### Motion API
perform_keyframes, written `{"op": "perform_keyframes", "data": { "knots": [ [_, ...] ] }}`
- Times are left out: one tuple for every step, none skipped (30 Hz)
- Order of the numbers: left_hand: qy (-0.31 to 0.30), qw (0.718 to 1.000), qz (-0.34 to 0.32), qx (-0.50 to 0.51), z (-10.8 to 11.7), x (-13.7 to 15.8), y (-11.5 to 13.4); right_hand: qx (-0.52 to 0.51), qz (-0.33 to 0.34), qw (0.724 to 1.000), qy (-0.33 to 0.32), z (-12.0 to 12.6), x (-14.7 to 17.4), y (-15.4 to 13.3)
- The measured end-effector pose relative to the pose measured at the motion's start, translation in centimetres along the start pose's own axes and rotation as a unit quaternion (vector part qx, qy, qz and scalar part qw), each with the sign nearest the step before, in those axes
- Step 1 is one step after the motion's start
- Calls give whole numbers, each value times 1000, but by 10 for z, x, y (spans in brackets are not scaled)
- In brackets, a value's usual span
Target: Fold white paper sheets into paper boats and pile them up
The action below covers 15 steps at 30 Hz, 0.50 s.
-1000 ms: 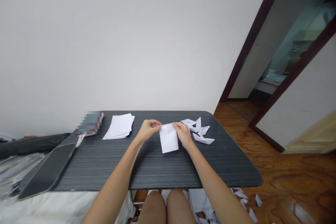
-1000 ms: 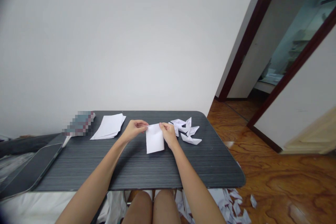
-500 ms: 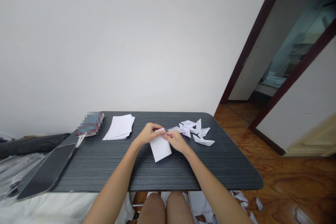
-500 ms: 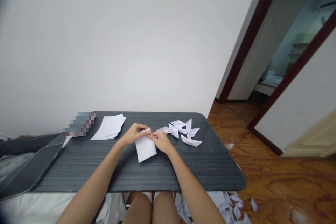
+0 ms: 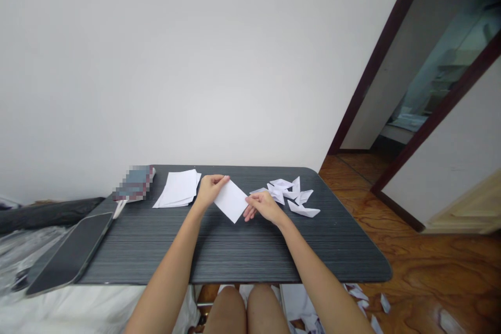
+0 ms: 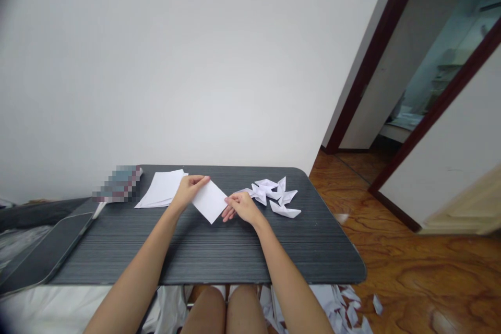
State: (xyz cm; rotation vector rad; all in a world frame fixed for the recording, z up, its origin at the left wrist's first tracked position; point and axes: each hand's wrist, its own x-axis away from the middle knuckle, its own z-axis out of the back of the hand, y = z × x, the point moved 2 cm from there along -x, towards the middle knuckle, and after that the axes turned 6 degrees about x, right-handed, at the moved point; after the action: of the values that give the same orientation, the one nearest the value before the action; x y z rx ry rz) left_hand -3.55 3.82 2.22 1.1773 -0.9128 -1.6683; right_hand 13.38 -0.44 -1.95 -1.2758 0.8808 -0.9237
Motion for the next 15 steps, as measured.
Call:
{"op": "perform_keyframes", "data": {
  "knots": [
    [24, 1000, 5, 16, 2, -1, -2, -3, -3, 1000, 13, 2, -1, 2],
    [54, 998, 8, 33, 3, -1, -3, -7, -4, 999, 32, 4, -2, 4],
    [87, 995, 10, 50, 5, -2, -4, -13, -4, 998, 57, 6, -3, 5],
    [118, 991, 10, 65, 6, -2, -5, -23, -1, 996, 84, 7, -4, 6],
    [142, 987, 9, 78, 7, -2, -6, -36, 6, 993, 110, 7, -5, 7],
    [155, 984, 5, 87, 6, -2, -7, -50, 16, 990, 128, 7, -6, 6],
    [154, 984, 1, 92, 4, -2, -7, -63, 27, 988, 136, 6, -6, 6],
    [143, 985, -3, 94, 0, -2, -8, -73, 37, 987, 135, 5, -7, 5],
    [124, 988, -9, 93, -4, -1, -8, -79, 45, 988, 128, 3, -7, 4],
    [106, 990, -11, 94, -7, -1, -8, -81, 51, 988, 123, 2, -7, 4],
    [91, 991, -12, 97, -11, -1, -8, -80, 53, 988, 124, 2, -7, 4],
    [74, 992, -10, 101, -14, -1, -8, -77, 54, 986, 135, 3, -6, 4],
    [58, 993, -8, 105, -16, -1, -8, -72, 55, 984, 155, 5, -6, 5],
    [44, 993, -6, 109, -17, -1, -7, -66, 58, 980, 180, 8, -6, 6],
    [31, 993, -6, 111, -17, -2, -7, -60, 63, 975, 203, 11, -6, 7]
  ]
}}
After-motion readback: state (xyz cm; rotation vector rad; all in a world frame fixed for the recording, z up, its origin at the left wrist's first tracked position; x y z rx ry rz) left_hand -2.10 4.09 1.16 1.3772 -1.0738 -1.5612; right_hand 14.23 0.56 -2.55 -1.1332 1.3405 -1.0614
